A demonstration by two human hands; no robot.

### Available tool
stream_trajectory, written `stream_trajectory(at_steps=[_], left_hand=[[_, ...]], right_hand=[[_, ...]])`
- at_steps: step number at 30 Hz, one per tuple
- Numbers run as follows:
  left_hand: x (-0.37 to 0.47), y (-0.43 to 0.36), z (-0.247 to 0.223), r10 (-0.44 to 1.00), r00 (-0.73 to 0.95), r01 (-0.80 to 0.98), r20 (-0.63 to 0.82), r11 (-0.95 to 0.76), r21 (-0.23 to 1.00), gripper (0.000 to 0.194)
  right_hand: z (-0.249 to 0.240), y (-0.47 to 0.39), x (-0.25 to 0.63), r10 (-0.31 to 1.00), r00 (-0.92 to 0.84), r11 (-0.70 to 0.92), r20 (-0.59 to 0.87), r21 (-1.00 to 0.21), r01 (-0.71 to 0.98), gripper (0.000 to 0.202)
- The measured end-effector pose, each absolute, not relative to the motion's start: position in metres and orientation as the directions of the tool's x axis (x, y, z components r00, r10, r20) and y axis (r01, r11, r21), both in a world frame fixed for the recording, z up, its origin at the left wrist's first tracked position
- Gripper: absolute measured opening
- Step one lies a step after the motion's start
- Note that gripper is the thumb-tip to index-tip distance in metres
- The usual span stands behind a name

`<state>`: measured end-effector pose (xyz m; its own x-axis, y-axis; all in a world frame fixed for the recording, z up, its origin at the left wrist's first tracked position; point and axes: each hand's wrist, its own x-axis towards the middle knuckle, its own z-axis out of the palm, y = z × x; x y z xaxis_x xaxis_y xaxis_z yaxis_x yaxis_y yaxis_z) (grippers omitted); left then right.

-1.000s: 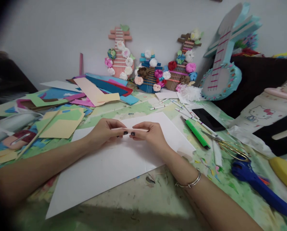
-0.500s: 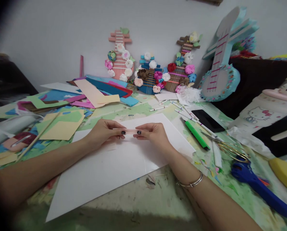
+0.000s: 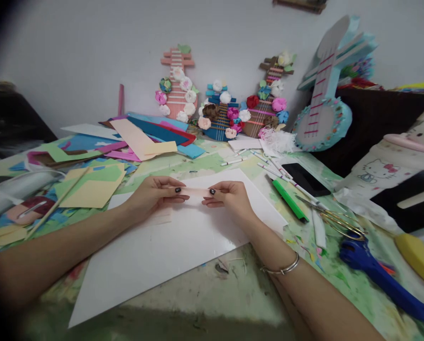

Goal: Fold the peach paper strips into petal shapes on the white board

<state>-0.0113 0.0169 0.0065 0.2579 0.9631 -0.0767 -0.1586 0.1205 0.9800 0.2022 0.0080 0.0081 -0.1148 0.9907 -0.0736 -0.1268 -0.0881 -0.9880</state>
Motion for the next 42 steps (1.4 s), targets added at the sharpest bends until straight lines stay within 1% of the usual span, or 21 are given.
stream_trajectory(at_steps=[2,5,9,12,15,18,21,27,31,36,39,42], left_hand=[[-0.011,0.016,0.006,0.959,0.275,-0.170,-0.068,0.118,0.978,0.025],[-0.010,0.015,0.007,0.953,0.302,-0.144,-0.030,0.077,0.987,0.025],[-0.008,0.010,0.007,0.942,0.335,-0.106,0.009,0.028,0.994,0.029],[-0.007,0.006,0.007,0.942,0.337,-0.074,0.007,0.020,0.997,0.029],[-0.006,0.004,0.007,0.935,0.355,-0.038,-0.001,0.016,0.999,0.027],[-0.005,0.004,0.007,0.923,0.385,-0.004,-0.005,0.007,1.000,0.025],[-0.004,0.006,0.007,0.921,0.389,0.016,-0.023,0.018,1.000,0.024],[-0.009,0.009,0.008,0.945,0.322,0.010,-0.048,0.048,0.999,0.026],[-0.012,0.012,0.010,0.957,0.286,-0.032,-0.055,0.067,0.997,0.028],[-0.015,0.014,0.011,0.965,0.254,-0.043,-0.069,0.083,0.996,0.028],[-0.014,0.013,0.011,0.963,0.256,-0.037,-0.078,0.091,0.995,0.028],[-0.012,0.011,0.011,0.959,0.271,-0.034,-0.080,0.093,0.995,0.027]], right_hand=[[0.009,0.008,0.203,0.990,-0.113,-0.092,-0.079,-0.989,-0.115,0.016],[0.009,0.008,0.202,0.988,-0.156,-0.024,-0.010,-0.996,-0.087,0.018],[0.009,0.007,0.197,0.971,-0.235,0.064,0.051,-0.997,0.045,0.027],[0.008,0.005,0.192,0.961,-0.266,0.117,0.077,-0.984,0.136,0.027],[0.008,0.003,0.189,0.956,-0.278,0.146,0.096,-0.975,0.166,0.025],[0.008,0.000,0.188,0.945,-0.303,0.182,0.123,-0.968,0.173,0.022],[0.008,-0.001,0.187,0.939,-0.323,0.183,0.120,-0.968,0.174,0.019],[0.008,0.004,0.193,0.958,-0.282,0.095,0.046,-0.982,0.161,0.021],[0.009,0.011,0.203,0.964,-0.264,0.071,0.027,-0.985,0.159,0.022],[0.010,0.017,0.211,0.964,-0.264,0.037,-0.001,-0.989,0.141,0.024],[0.010,0.018,0.212,0.968,-0.251,0.036,0.008,-0.993,0.109,0.024],[0.010,0.016,0.208,0.967,-0.249,0.073,0.052,-0.994,0.079,0.027]])
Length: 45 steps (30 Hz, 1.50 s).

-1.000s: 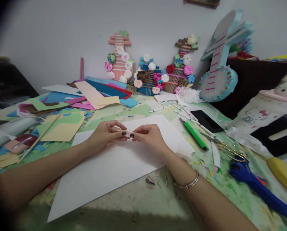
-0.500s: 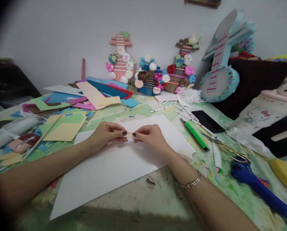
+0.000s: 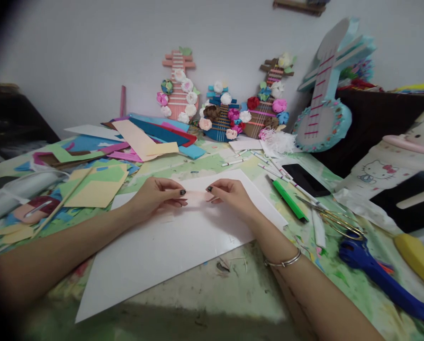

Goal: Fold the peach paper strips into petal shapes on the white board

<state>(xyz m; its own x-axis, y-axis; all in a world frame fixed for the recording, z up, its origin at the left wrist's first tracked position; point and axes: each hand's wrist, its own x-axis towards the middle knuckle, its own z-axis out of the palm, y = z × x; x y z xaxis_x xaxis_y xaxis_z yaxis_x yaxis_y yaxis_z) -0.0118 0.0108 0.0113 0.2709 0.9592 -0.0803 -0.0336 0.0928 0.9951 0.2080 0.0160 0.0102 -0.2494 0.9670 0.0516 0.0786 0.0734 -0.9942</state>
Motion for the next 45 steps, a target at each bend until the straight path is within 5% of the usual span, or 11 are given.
stream_trajectory(at_steps=[7,22,32,37,41,45], left_hand=[[-0.004,0.005,0.009,0.933,0.351,0.003,-0.079,0.084,0.997,0.026],[-0.016,0.016,0.013,0.946,0.303,0.078,-0.119,0.100,0.992,0.023],[-0.021,0.019,0.015,0.956,0.293,0.021,-0.015,0.009,1.000,0.034],[-0.020,0.018,0.009,0.938,0.273,0.081,0.213,-0.243,0.967,0.035],[-0.018,0.014,0.006,0.750,0.450,0.204,0.484,-0.615,0.762,0.057],[-0.014,0.006,0.009,0.594,0.588,0.235,0.549,-0.775,0.586,0.044]], right_hand=[[0.007,0.004,0.188,0.913,-0.406,0.091,0.031,-0.988,0.127,0.029],[0.010,0.013,0.211,0.938,-0.347,0.064,0.015,-0.990,0.129,0.027],[0.006,0.017,0.217,0.937,-0.349,-0.012,-0.024,-0.999,0.037,0.029],[0.009,0.011,0.210,0.921,-0.373,-0.150,-0.112,-0.986,-0.076,0.025],[0.012,0.005,0.206,0.880,-0.446,-0.242,-0.161,-0.962,-0.129,0.026],[0.015,0.002,0.204,0.868,-0.455,-0.300,-0.200,-0.941,-0.157,0.027]])
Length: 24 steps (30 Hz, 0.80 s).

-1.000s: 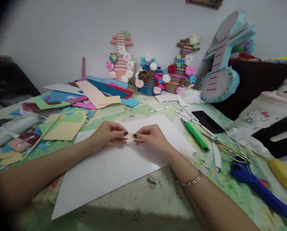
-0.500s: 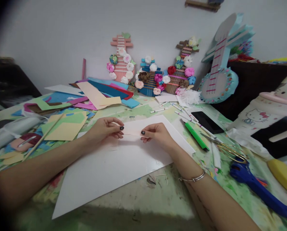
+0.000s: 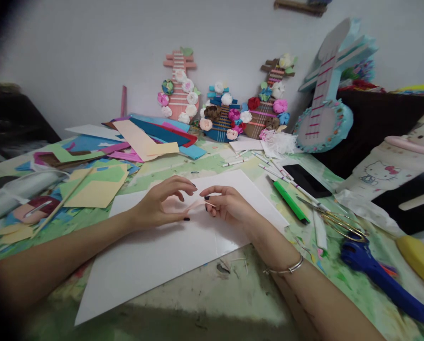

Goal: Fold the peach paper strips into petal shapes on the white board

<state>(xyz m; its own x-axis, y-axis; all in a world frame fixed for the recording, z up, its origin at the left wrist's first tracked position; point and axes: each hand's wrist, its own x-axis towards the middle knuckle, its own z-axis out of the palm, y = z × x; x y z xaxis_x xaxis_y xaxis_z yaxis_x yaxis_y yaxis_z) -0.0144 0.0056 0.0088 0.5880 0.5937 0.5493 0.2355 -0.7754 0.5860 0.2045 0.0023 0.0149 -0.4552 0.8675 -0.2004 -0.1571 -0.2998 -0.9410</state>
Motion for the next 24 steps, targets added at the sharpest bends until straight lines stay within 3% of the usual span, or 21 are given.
stream_trajectory(at_steps=[5,10,13,16,20,24], left_hand=[[-0.0112,-0.0020,0.0093,0.491,0.622,0.261,0.610,-0.865,0.429,0.043],[-0.0123,-0.0028,0.0041,0.532,0.572,0.354,0.625,-0.847,0.397,0.026],[-0.0130,-0.0012,0.0049,0.606,0.492,0.409,0.625,-0.795,0.449,0.013],[-0.0120,-0.0008,0.0075,0.682,0.447,0.365,0.578,-0.729,0.579,0.013],[-0.0091,-0.0025,0.0093,0.731,0.497,0.192,0.467,-0.618,0.763,0.056],[-0.0082,-0.0028,0.0101,0.804,0.411,0.183,0.430,-0.535,0.825,0.019]], right_hand=[[0.0174,0.0010,0.2034,0.866,-0.445,-0.336,-0.226,-0.924,-0.183,0.027],[0.0158,0.0006,0.2022,0.842,-0.480,-0.384,-0.246,-0.898,-0.213,0.025],[0.0152,0.0007,0.2026,0.833,-0.497,-0.393,-0.243,-0.892,-0.223,0.023],[0.0161,0.0004,0.2033,0.840,-0.491,-0.385,-0.230,-0.891,-0.243,0.022],[0.0171,-0.0001,0.2043,0.848,-0.464,-0.397,-0.256,-0.887,-0.236,0.021],[0.0155,0.0002,0.2037,0.822,-0.498,-0.424,-0.276,-0.881,-0.211,0.021]])
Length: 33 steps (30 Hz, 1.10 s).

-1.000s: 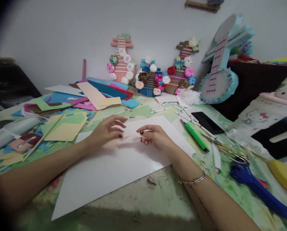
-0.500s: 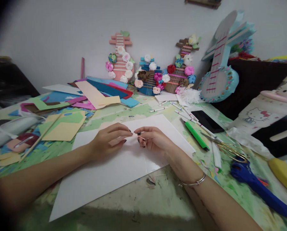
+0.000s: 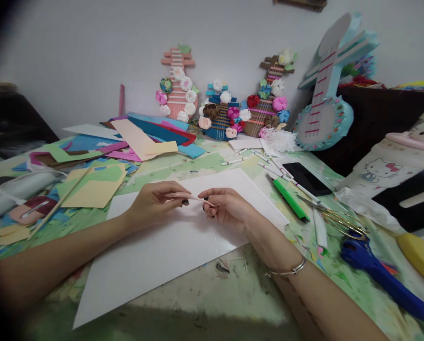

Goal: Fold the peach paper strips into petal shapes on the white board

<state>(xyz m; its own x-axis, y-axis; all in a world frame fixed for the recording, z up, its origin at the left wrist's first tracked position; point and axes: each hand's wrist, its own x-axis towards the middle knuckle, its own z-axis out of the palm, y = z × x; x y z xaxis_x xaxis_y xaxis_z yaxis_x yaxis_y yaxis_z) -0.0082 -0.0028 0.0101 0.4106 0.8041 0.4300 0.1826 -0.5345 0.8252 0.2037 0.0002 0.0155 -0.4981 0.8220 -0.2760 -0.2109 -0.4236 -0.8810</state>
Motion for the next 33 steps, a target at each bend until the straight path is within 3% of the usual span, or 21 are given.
stream_trajectory(at_steps=[5,8,10,12,16,19,22,33], left_hand=[[-0.009,0.000,0.011,0.901,0.337,0.194,0.272,-0.349,0.917,0.012],[-0.008,0.000,0.012,0.933,0.312,0.187,0.177,-0.243,0.952,0.011],[-0.007,-0.002,0.012,0.938,0.327,0.159,0.115,-0.175,0.972,0.011],[-0.005,-0.004,0.012,0.930,0.362,0.126,0.058,-0.111,0.986,0.011],[-0.003,-0.006,0.012,0.917,0.398,0.066,0.028,-0.059,0.996,0.015],[-0.003,-0.005,0.011,0.920,0.362,-0.042,0.151,-0.145,0.988,0.026],[-0.005,-0.004,0.009,0.904,0.330,-0.105,0.272,-0.251,0.962,0.024],[-0.009,0.002,0.010,0.930,0.270,-0.003,0.249,-0.258,0.966,0.015]], right_hand=[[0.016,-0.002,0.199,0.871,-0.430,-0.326,-0.236,-0.934,-0.147,0.018],[0.018,-0.005,0.195,0.948,-0.319,0.019,0.006,-0.999,0.038,0.027],[0.019,-0.008,0.192,0.933,-0.300,0.270,0.200,-0.939,0.213,0.028],[0.018,-0.010,0.190,0.901,-0.321,0.393,0.291,-0.861,0.322,0.026],[0.014,-0.011,0.190,0.902,-0.334,0.384,0.273,-0.862,0.332,0.016],[0.012,-0.009,0.192,0.916,-0.322,0.329,0.239,-0.907,0.264,0.015],[0.012,-0.008,0.194,0.919,-0.317,0.306,0.233,-0.930,0.204,0.017],[0.016,-0.010,0.196,0.920,-0.292,0.333,0.262,-0.916,0.225,0.017]])
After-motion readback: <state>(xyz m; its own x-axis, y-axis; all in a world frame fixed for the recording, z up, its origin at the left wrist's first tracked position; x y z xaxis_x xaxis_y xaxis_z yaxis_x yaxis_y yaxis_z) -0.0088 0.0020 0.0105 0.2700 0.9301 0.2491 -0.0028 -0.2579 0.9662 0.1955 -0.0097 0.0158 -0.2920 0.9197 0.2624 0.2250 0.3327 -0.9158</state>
